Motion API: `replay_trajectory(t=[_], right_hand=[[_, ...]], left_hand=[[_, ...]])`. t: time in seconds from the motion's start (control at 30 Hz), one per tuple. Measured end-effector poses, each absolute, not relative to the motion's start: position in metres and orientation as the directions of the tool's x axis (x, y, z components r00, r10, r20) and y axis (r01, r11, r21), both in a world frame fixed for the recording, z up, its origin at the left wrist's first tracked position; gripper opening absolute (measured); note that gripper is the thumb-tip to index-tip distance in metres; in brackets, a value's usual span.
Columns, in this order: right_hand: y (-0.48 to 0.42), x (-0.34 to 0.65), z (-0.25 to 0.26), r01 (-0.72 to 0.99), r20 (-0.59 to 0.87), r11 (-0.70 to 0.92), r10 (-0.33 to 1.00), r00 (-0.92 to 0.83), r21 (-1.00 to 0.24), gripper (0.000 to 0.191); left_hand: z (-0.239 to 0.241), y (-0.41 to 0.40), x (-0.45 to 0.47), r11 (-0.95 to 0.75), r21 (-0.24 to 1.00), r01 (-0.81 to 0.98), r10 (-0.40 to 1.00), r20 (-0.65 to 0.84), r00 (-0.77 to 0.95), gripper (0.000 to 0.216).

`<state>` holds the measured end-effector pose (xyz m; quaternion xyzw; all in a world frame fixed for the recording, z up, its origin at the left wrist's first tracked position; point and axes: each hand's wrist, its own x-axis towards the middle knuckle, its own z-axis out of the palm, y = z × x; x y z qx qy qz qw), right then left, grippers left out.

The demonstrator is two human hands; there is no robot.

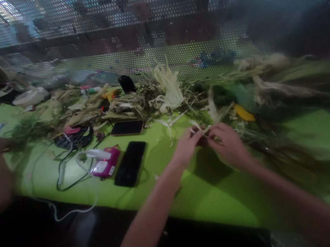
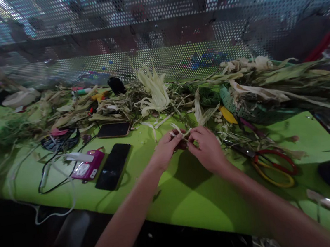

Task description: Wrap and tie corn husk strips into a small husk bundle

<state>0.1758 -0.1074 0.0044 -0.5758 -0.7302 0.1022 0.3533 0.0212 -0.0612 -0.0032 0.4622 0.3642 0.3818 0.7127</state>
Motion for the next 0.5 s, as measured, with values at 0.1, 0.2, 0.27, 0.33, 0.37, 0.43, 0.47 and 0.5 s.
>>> replay_trajectory(t=[0.1, 0.2, 0.27, 0.33, 0.37, 0.43, 0.47, 0.5], right_hand=[[-0.1078, 0.1758, 0.0042, 0.767, 0.388, 0.304, 0.918, -0.077, -0.565, 0.014], [-0.1079, 0.176, 0.0045, 0.767, 0.397, 0.319, 0.913, -0.093, -0.556, 0.015], [-0.1078, 0.1763, 0.0046, 0.771, 0.413, 0.342, 0.904, -0.114, -0.536, 0.015], [-0.1075, 0.1767, 0.0045, 0.774, 0.427, 0.362, 0.895, -0.132, -0.52, 0.015], [-0.1074, 0.1767, 0.0045, 0.774, 0.431, 0.369, 0.892, -0.139, -0.515, 0.016], [-0.1075, 0.1764, 0.0047, 0.772, 0.429, 0.375, 0.891, -0.147, -0.513, 0.016], [-0.1077, 0.1761, 0.005, 0.771, 0.426, 0.376, 0.892, -0.151, -0.514, 0.016], [-0.108, 0.1756, 0.0054, 0.769, 0.424, 0.378, 0.893, -0.154, -0.516, 0.016]], left_hand=[[-0.0082, -0.0591, 0.0191, 0.236, 0.954, -0.184, 0.873, -0.125, 0.472, 0.031], [-0.0133, -0.0592, 0.0195, 0.213, 0.963, -0.163, 0.884, -0.119, 0.453, 0.024], [-0.014, -0.0599, 0.0205, 0.22, 0.962, -0.164, 0.892, -0.131, 0.432, 0.021], [-0.0126, -0.0604, 0.0215, 0.236, 0.956, -0.176, 0.901, -0.147, 0.409, 0.02], [-0.0115, -0.0606, 0.022, 0.246, 0.951, -0.186, 0.904, -0.156, 0.399, 0.02], [-0.0096, -0.0607, 0.0228, 0.263, 0.943, -0.206, 0.907, -0.168, 0.386, 0.018], [-0.009, -0.0606, 0.0231, 0.266, 0.94, -0.214, 0.91, -0.171, 0.379, 0.017], [-0.0087, -0.0605, 0.0233, 0.264, 0.939, -0.22, 0.913, -0.169, 0.372, 0.016]])
